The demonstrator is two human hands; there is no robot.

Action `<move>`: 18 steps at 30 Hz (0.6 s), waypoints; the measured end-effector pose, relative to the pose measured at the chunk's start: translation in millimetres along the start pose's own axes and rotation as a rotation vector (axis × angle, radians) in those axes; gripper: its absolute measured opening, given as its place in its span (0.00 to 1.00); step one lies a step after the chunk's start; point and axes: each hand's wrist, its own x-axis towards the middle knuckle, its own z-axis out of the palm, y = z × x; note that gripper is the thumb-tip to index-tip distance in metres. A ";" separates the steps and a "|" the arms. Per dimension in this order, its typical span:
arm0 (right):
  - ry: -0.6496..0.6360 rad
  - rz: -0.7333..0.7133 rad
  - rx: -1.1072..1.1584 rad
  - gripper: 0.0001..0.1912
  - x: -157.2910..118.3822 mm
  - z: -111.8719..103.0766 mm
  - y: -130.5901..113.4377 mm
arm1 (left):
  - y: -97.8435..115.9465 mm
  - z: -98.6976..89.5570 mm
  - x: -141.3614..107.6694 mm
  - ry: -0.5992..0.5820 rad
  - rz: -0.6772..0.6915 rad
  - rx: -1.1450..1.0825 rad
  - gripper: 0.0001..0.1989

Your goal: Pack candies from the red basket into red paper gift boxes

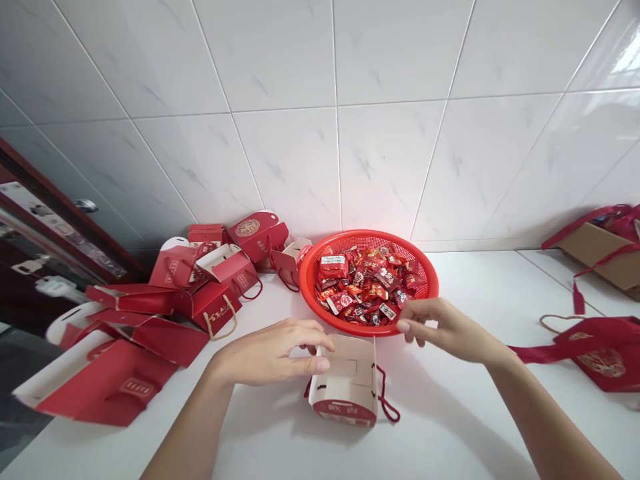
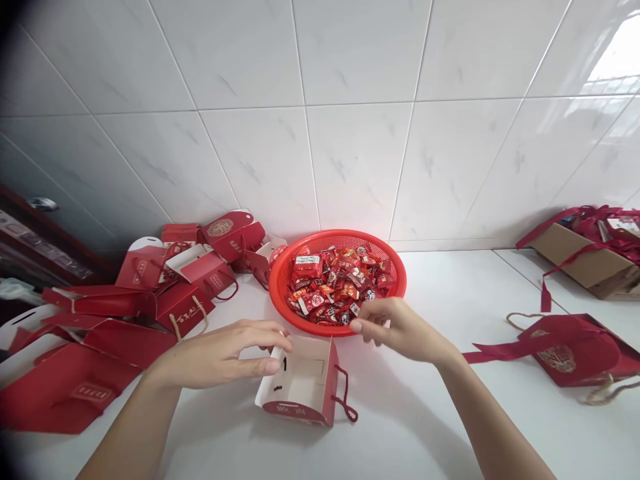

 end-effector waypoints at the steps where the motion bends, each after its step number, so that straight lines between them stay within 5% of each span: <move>1: 0.080 -0.028 -0.039 0.24 5.1 -7.6 2.3 | 0.3 -0.8 -0.3 -0.005 0.007 -0.003 0.21; 6: 0.429 0.084 -0.319 0.10 48.5 -37.4 21.3 | 0.1 -1.9 -3.7 0.020 -0.001 -0.011 0.23; 8: 0.397 0.221 -0.473 0.14 69.0 -41.4 28.6 | -2.3 -1.6 -5.6 0.026 -0.040 -0.005 0.25; 12: 0.282 0.276 -0.554 0.29 99.6 -38.5 40.3 | -8.3 -2.3 -8.3 0.004 -0.093 -0.013 0.26; 18: 0.183 0.321 -0.614 0.34 111.0 -35.3 52.3 | -9.1 -10.6 -9.5 0.047 0.010 -0.111 0.23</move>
